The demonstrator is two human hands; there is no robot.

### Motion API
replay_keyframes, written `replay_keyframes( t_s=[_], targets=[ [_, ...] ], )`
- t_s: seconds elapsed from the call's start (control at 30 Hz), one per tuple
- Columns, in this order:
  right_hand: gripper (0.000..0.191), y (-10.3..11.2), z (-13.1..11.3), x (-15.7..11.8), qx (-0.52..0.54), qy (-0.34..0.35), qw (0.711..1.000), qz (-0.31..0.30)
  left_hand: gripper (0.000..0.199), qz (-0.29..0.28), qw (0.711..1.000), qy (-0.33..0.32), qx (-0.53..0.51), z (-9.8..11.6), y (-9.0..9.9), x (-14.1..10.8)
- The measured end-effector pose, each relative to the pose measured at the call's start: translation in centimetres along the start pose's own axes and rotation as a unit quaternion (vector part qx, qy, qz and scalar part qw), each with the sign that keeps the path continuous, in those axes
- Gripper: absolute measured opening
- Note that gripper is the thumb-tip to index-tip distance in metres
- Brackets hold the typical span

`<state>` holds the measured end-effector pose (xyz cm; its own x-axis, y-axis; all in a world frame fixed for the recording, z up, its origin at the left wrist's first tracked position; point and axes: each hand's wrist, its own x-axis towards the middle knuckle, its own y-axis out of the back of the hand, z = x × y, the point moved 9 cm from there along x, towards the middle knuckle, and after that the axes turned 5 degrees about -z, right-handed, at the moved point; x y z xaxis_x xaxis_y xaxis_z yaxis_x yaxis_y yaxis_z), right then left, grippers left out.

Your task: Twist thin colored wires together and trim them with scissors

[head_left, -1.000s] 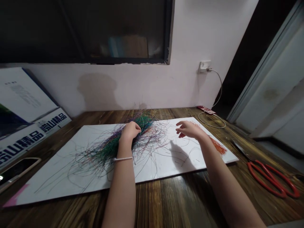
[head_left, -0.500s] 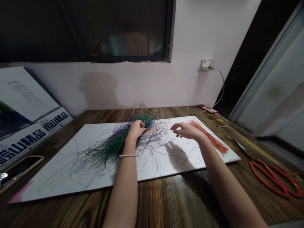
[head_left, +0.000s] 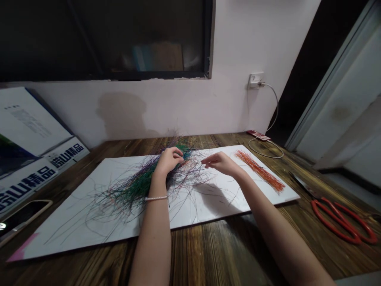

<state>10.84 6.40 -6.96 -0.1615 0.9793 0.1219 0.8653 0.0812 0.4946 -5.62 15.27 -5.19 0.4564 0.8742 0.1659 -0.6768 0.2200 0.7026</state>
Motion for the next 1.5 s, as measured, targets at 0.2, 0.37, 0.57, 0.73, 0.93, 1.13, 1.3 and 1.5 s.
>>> replay_keyframes(
  t_s=[0.2,0.37,0.57,0.73,0.93,1.13,1.3,1.5],
  targets=[
    [0.021,2.8,-1.6,-1.4,0.030,0.027,0.998,0.053,0.015,0.014,1.000,-0.005,-0.012,1.0,1.2,-0.7],
    [0.020,4.2,-2.0,-2.4,0.045,0.023,0.996,0.080,0.011,0.043,0.998,-0.015,0.030,1.7,2.0,-1.1],
    [0.022,4.9,-5.3,-3.8,0.007,0.090,0.987,0.131,0.017,0.123,0.984,-0.084,0.096,5.0,3.0,-1.5],
    [0.025,4.3,-7.0,-4.5,-0.030,0.114,0.986,0.118,0.016,0.058,0.980,-0.169,0.087,8.3,1.3,-2.2],
    [0.026,4.4,-5.8,-4.1,-0.044,0.096,0.989,0.104,0.017,-0.051,0.988,-0.146,0.031,9.1,-0.9,-2.6],
    [0.031,3.8,-4.6,-3.4,-0.084,0.050,0.994,0.056,0.023,-0.147,0.981,-0.121,-0.032,9.6,-3.0,-2.8],
    [0.030,1.2,-1.6,-2.2,-0.120,-0.024,0.991,-0.059,0.018,-0.203,0.978,-0.054,0.001,6.6,-4.5,-2.1],
    [0.031,-2.2,1.6,-0.6,-0.124,-0.064,0.982,-0.126,0.015,-0.222,0.975,-0.001,0.017,4.0,-4.8,-1.7]
  ],
)
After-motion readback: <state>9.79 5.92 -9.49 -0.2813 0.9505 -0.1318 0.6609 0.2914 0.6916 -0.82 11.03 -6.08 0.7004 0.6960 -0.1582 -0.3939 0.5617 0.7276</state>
